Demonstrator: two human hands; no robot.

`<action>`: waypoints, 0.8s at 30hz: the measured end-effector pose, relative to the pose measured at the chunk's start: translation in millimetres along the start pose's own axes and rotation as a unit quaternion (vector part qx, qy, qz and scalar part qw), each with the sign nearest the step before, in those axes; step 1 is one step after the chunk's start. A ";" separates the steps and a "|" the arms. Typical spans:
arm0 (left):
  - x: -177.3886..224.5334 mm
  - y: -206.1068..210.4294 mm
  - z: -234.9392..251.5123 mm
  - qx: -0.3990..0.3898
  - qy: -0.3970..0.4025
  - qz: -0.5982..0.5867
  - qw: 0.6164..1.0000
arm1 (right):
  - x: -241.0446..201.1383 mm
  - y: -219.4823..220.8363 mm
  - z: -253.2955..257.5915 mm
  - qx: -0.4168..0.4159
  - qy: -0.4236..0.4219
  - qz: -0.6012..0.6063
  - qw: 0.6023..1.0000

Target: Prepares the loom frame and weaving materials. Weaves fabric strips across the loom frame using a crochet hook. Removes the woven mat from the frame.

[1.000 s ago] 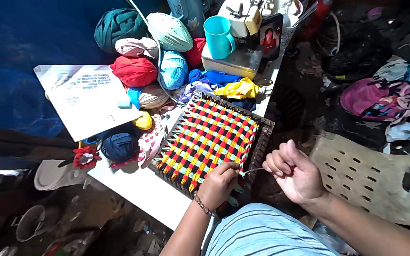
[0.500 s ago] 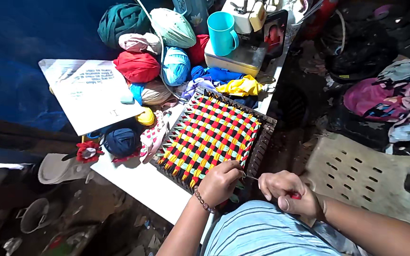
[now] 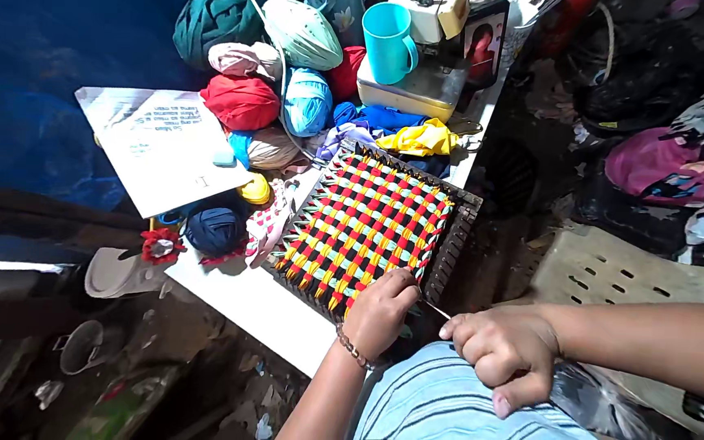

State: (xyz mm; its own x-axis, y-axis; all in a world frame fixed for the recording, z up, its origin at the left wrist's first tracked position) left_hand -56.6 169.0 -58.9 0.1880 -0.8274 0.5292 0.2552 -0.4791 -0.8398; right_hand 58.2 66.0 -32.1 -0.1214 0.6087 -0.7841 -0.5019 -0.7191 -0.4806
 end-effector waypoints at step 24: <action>1.2 5.8 1.3 -0.016 -0.016 -0.022 0.999 | -15.2 -20.3 16.7 0.009 0.033 0.091 0.995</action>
State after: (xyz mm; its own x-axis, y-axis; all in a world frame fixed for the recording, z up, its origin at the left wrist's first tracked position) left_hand -53.7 165.7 -63.0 0.2073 -0.7957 0.5691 0.2332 -0.5248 -0.8187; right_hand 55.9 77.0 -3.8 -0.1564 0.4450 -0.8818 -0.4926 -0.8090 -0.3209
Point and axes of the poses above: each hand's wrist, its own z-axis towards the middle knuckle, its own y-axis out of the palm, x = y × z, the point moved 7 cm from there along z, towards the middle knuckle, and after that the axes turned 12 degrees about -x, right-handed, at the moved point
